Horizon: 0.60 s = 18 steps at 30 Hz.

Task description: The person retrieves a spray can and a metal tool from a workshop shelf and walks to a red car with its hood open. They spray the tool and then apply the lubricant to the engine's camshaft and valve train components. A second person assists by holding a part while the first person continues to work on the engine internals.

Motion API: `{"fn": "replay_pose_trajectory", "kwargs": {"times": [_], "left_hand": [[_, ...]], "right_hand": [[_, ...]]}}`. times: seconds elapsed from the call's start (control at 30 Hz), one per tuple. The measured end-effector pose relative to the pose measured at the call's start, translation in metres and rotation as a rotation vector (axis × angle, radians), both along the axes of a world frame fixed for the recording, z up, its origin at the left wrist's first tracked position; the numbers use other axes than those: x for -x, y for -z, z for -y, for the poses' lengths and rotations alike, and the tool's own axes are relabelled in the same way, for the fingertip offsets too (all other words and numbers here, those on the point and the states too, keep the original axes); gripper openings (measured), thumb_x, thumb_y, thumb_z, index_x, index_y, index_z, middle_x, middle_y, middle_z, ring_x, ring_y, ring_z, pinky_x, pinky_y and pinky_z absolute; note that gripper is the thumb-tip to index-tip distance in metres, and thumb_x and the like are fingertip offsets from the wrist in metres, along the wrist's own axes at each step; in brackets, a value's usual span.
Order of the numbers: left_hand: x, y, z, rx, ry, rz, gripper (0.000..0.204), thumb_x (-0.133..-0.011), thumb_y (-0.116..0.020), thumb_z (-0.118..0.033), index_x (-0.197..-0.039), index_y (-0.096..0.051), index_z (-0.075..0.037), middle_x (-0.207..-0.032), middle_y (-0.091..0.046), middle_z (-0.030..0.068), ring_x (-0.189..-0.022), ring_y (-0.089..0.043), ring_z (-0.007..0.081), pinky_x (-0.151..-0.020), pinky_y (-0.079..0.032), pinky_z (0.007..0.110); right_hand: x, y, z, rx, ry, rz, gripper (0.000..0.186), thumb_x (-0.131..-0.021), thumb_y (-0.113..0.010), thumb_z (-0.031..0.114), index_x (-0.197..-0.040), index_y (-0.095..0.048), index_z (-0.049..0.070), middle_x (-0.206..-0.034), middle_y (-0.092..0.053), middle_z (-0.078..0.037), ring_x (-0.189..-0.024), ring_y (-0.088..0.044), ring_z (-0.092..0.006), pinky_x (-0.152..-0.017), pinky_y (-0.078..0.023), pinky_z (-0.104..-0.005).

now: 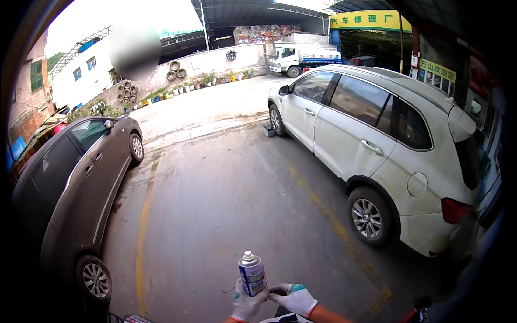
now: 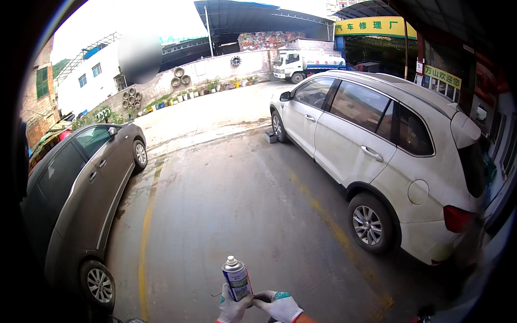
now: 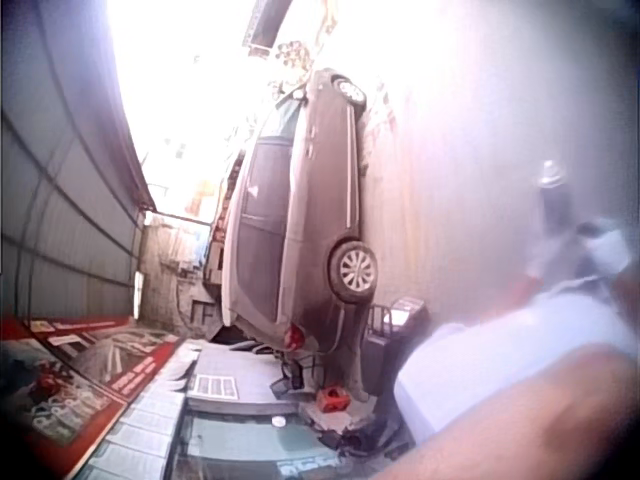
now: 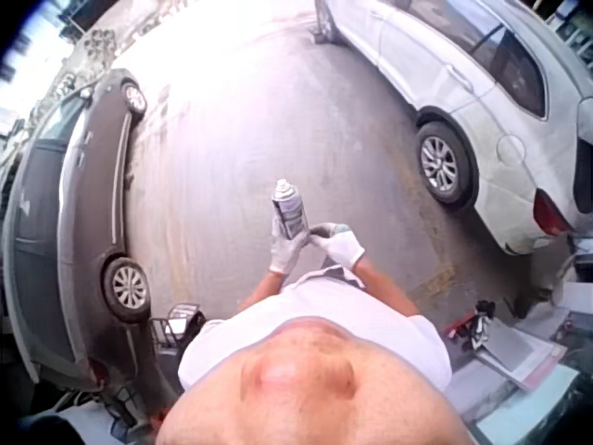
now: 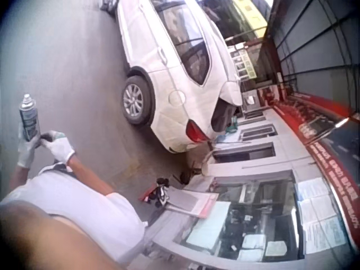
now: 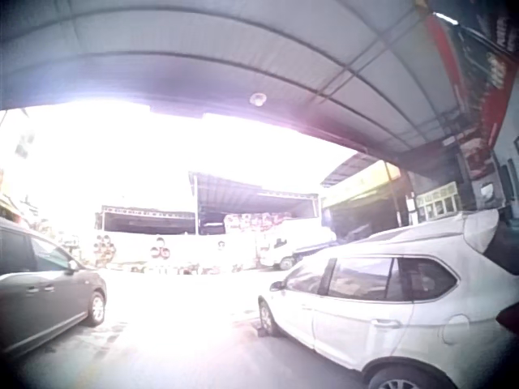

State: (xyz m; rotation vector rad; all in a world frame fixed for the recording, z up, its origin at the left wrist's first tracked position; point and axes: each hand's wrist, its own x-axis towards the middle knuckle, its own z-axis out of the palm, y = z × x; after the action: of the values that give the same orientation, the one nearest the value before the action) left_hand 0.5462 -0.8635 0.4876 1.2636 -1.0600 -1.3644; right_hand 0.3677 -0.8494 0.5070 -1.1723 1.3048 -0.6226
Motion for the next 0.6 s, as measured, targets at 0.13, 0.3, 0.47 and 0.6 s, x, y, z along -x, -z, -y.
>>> {"fn": "replay_pose_trajectory", "kwargs": {"times": [0.13,0.3,0.47,0.6], "left_hand": [[0.013,0.019,0.132,0.27,0.06,0.138,0.055,-0.077,-0.086,-0.007,-0.115,-0.047,0.001,-0.101,-0.066,0.0126,-0.086,-0.07,0.0185,-0.072,-0.06,0.032],[0.005,0.02,0.288,0.299,-0.001,0.31,0.053,-0.086,-0.082,-0.022,-0.128,-0.056,-0.004,-0.115,-0.068,0.0094,-0.099,-0.068,0.0203,-0.081,-0.058,0.037],[-0.02,-0.024,0.422,0.158,-0.151,0.308,0.052,-0.086,-0.081,-0.019,-0.129,-0.057,-0.003,-0.107,-0.068,0.0068,-0.094,-0.066,0.018,-0.077,-0.056,0.034],[-0.044,0.031,0.526,0.173,-0.217,0.034,0.047,-0.089,-0.078,-0.02,-0.13,-0.059,-0.005,-0.109,-0.066,0.0033,-0.094,-0.065,0.0145,-0.076,-0.055,0.029]], "right_hand": [[0.009,0.046,0.12,-0.055,0.136,0.159,0.033,-0.098,-0.073,0.023,-0.12,-0.072,-0.002,-0.104,-0.077,-0.007,-0.095,-0.071,-0.0123,-0.087,-0.056,-0.0274],[0.009,0.05,0.305,0.033,-0.014,0.101,0.032,-0.096,-0.073,0.024,-0.115,-0.073,-0.002,-0.101,-0.077,-0.007,-0.094,-0.071,-0.0125,-0.087,-0.056,-0.0273],[-0.027,0.012,0.468,0.258,-0.243,-0.024,0.043,-0.093,-0.069,0.039,-0.118,-0.07,0.004,-0.109,-0.075,-0.015,-0.1,-0.073,-0.0227,-0.087,-0.056,-0.035],[-0.031,-0.011,0.599,0.608,-0.509,-0.344,0.036,-0.096,-0.059,0.039,-0.112,-0.066,0.007,-0.1,-0.071,-0.016,-0.097,-0.07,-0.0357,-0.081,-0.056,-0.0433]]}}
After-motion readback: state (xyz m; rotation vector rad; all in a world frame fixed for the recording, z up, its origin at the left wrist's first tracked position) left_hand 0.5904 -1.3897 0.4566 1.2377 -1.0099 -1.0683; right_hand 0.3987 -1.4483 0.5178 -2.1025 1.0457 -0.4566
